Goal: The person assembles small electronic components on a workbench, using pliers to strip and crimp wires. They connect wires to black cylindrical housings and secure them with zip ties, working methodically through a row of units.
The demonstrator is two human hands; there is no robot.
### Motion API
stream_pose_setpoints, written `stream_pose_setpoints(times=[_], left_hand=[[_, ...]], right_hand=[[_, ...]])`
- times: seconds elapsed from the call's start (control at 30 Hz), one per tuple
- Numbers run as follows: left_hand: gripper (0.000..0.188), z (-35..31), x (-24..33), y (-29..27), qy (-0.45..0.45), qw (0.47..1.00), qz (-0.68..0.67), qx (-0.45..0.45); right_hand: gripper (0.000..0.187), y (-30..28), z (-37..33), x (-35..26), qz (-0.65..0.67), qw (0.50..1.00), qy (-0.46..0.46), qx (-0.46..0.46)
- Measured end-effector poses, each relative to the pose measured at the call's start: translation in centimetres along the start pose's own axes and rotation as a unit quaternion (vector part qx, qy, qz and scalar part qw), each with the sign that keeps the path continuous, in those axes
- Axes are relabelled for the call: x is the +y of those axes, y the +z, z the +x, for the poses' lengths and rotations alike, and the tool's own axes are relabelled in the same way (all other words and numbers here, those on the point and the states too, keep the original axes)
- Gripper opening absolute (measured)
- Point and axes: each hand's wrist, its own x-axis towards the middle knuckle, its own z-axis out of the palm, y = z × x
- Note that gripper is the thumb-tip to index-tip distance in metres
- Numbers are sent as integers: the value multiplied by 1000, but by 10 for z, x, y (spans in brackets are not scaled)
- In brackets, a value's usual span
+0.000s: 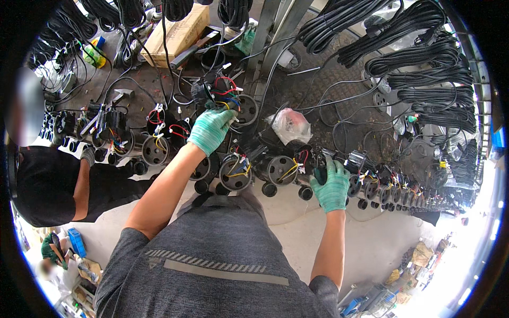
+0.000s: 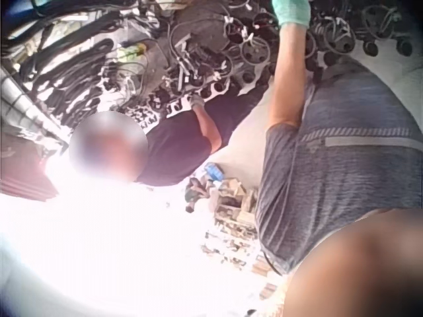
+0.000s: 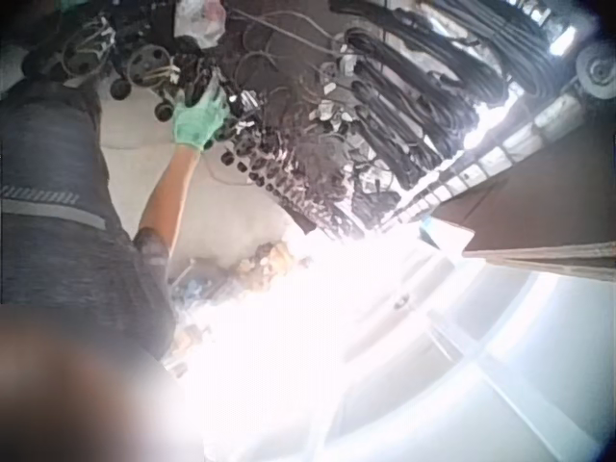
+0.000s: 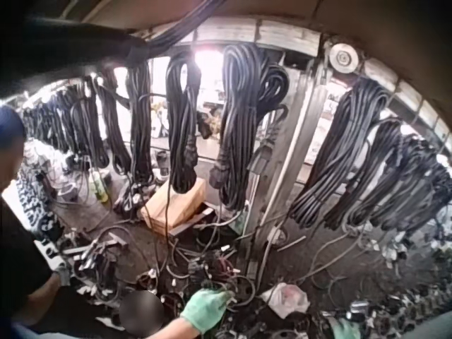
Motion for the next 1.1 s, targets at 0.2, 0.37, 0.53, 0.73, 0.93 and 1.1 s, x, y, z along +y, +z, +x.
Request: stream_pose_setpoints(times=[0.2, 0.37, 0.53, 0.73, 0.93, 1.1], left_hand=[[16, 0, 1, -3, 14, 1000, 14, -1], [15, -2, -1, 0, 24, 999, 38, -10], [14, -5, 0, -8, 3, 999, 48, -15], [18, -4, 19, -25, -49, 998, 25, -17], [24, -7, 20, -25, -100, 983, 143, 64], [25, 8, 36, -35, -127, 958, 194, 171]], right_hand=[[56, -24, 31, -47, 131, 987, -84, 42], [30, -28, 102, -174, 331, 934, -129, -29], [36, 32, 158, -225, 244, 962, -91, -84], [23, 44, 163, -223, 405, 895, -186, -30], [14, 25, 168, -236, 320, 901, -291, -29], [20, 2, 176, -234, 197, 918, -335, -79]])
